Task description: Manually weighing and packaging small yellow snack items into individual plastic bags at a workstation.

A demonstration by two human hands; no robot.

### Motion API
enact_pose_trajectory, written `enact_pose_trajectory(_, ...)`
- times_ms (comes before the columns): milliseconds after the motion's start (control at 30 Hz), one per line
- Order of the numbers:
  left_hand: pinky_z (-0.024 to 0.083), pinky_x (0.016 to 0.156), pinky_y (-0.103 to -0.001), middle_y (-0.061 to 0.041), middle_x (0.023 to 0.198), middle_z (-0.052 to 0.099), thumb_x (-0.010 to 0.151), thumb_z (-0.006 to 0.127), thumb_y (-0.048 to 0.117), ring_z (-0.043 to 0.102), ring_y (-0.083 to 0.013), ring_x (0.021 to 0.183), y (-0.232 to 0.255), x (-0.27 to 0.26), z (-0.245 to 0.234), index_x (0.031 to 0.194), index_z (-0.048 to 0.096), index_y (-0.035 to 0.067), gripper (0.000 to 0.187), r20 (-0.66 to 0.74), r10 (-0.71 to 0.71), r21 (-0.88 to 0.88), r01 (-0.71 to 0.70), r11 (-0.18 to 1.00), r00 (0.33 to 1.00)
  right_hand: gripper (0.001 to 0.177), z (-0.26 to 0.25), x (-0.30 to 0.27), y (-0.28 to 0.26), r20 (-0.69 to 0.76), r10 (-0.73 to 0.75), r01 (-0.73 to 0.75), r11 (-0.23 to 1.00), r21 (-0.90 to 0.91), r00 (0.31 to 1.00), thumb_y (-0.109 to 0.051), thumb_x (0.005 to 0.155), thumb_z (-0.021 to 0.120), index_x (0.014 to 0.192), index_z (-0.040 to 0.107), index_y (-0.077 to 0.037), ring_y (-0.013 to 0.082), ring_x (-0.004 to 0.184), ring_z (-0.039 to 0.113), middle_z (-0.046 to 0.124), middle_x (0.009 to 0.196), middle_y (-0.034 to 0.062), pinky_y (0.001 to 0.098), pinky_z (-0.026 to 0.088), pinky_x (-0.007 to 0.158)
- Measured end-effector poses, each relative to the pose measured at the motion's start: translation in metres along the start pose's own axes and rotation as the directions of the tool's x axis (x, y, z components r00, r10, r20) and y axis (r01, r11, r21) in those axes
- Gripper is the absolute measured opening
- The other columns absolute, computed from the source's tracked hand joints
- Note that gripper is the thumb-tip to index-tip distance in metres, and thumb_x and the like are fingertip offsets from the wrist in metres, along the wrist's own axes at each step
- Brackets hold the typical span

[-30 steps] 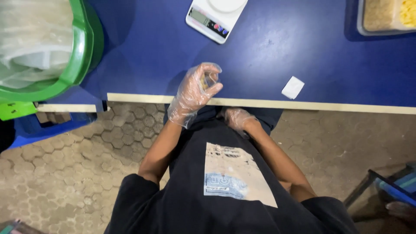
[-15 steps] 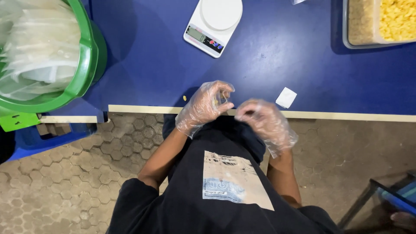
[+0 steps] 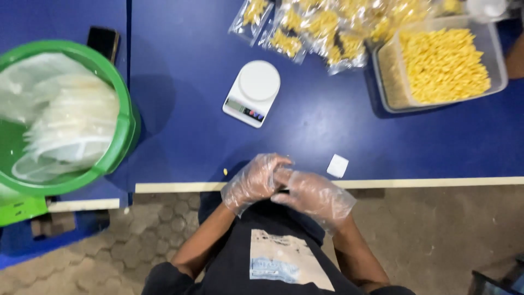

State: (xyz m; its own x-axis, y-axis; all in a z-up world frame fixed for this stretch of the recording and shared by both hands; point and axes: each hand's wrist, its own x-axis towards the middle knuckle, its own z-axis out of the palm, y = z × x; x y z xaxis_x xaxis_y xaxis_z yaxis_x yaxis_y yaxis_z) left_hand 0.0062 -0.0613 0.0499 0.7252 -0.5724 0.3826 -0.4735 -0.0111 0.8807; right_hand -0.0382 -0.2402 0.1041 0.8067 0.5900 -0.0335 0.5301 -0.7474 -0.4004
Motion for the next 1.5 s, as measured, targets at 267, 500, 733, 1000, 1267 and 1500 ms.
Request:
enact_pose_trajectory(267, 0.058, 0.063, -0.049, -0.016, 0.076, 0.061, 0.078, 0.077, 0.023, 0.066, -0.0383, 0.07, 0.038, 0.02, 0.004, 0.115, 0.064, 0.002, 0.044, -0.017, 0.113, 0.161, -0.108, 0.981, 0.993, 0.049, 0.004, 0.004, 0.016, 0.344, 0.116, -0.142, 0.989, 0.049, 0.932, -0.063, 0.091, 0.061, 0.092, 0.069, -0.015, 0.0389, 0.08, 0.072, 0.068, 0.088, 0.0131, 0.0489, 0.06, 0.068)
enact_pose_trajectory(500, 0.06, 0.072, -0.04, -0.006, 0.083, 0.063, 0.075, 0.076, 0.018, 0.067, -0.0276, 0.073, -0.034, 0.007, 0.046, 0.117, 0.067, 0.008, 0.044, -0.142, 0.192, 0.29, -0.145, 0.946, 0.971, 0.051, -0.014, -0.017, 0.024, 0.293, 0.225, -0.266, 0.958, 0.105, 0.929, -0.062, 0.092, 0.065, 0.098, 0.068, -0.012, 0.0377, 0.082, 0.073, 0.069, 0.084, 0.0135, 0.0486, 0.059, 0.069)
enact_pose_trajectory(733, 0.056, 0.069, -0.041, -0.005, 0.08, 0.06, 0.092, 0.07, 0.048, 0.066, -0.0273, 0.072, -0.038, 0.02, 0.058, 0.109, 0.065, 0.011, 0.041, -0.162, 0.047, 0.269, -0.002, 0.963, 0.986, 0.032, -0.045, -0.044, 0.138, -0.364, 0.305, -0.182, 0.924, 0.336, 0.88, -0.04, 0.088, 0.075, 0.105, 0.074, -0.012, 0.0372, 0.082, 0.071, 0.075, 0.086, 0.0161, 0.045, 0.058, 0.073)
enact_pose_trajectory(1000, 0.056, 0.073, -0.043, -0.007, 0.084, 0.064, 0.09, 0.071, 0.054, 0.068, -0.0301, 0.078, -0.045, 0.027, 0.072, 0.112, 0.063, 0.012, 0.048, -0.054, -0.058, 0.31, 0.072, 0.948, 0.997, 0.037, -0.075, -0.02, 0.354, -0.506, 0.639, -0.689, 0.716, 0.115, 0.579, -0.046, 0.096, 0.068, 0.12, 0.069, -0.017, 0.0347, 0.105, 0.065, 0.069, 0.109, 0.0139, 0.0434, 0.052, 0.092)
enact_pose_trajectory(1267, 0.05, 0.091, -0.036, -0.002, 0.103, 0.064, 0.088, 0.073, 0.039, 0.065, -0.02, 0.095, -0.041, 0.037, 0.076, 0.118, 0.061, 0.017, 0.039, 0.101, -0.34, 0.324, 0.292, 0.9, 0.935, 0.043, -0.051, -0.023, 0.43, -0.194, 0.733, -0.756, 0.649, -0.086, 0.651, -0.05, 0.085, 0.062, 0.098, 0.082, -0.014, 0.0384, 0.094, 0.073, 0.078, 0.095, 0.0163, 0.0467, 0.055, 0.084)
enact_pose_trajectory(1500, 0.051, 0.088, -0.035, -0.002, 0.105, 0.065, 0.089, 0.071, 0.039, 0.066, -0.0183, 0.092, -0.041, 0.04, 0.081, 0.117, 0.062, 0.016, 0.038, 0.111, -0.308, 0.299, 0.264, 0.917, 0.945, 0.038, -0.045, -0.029, 0.446, -0.103, 0.81, -0.811, 0.584, 0.043, 0.578, -0.004, 0.073, 0.067, 0.105, 0.083, -0.017, 0.0192, 0.087, 0.076, 0.081, 0.093, 0.0036, 0.0309, 0.058, 0.076)
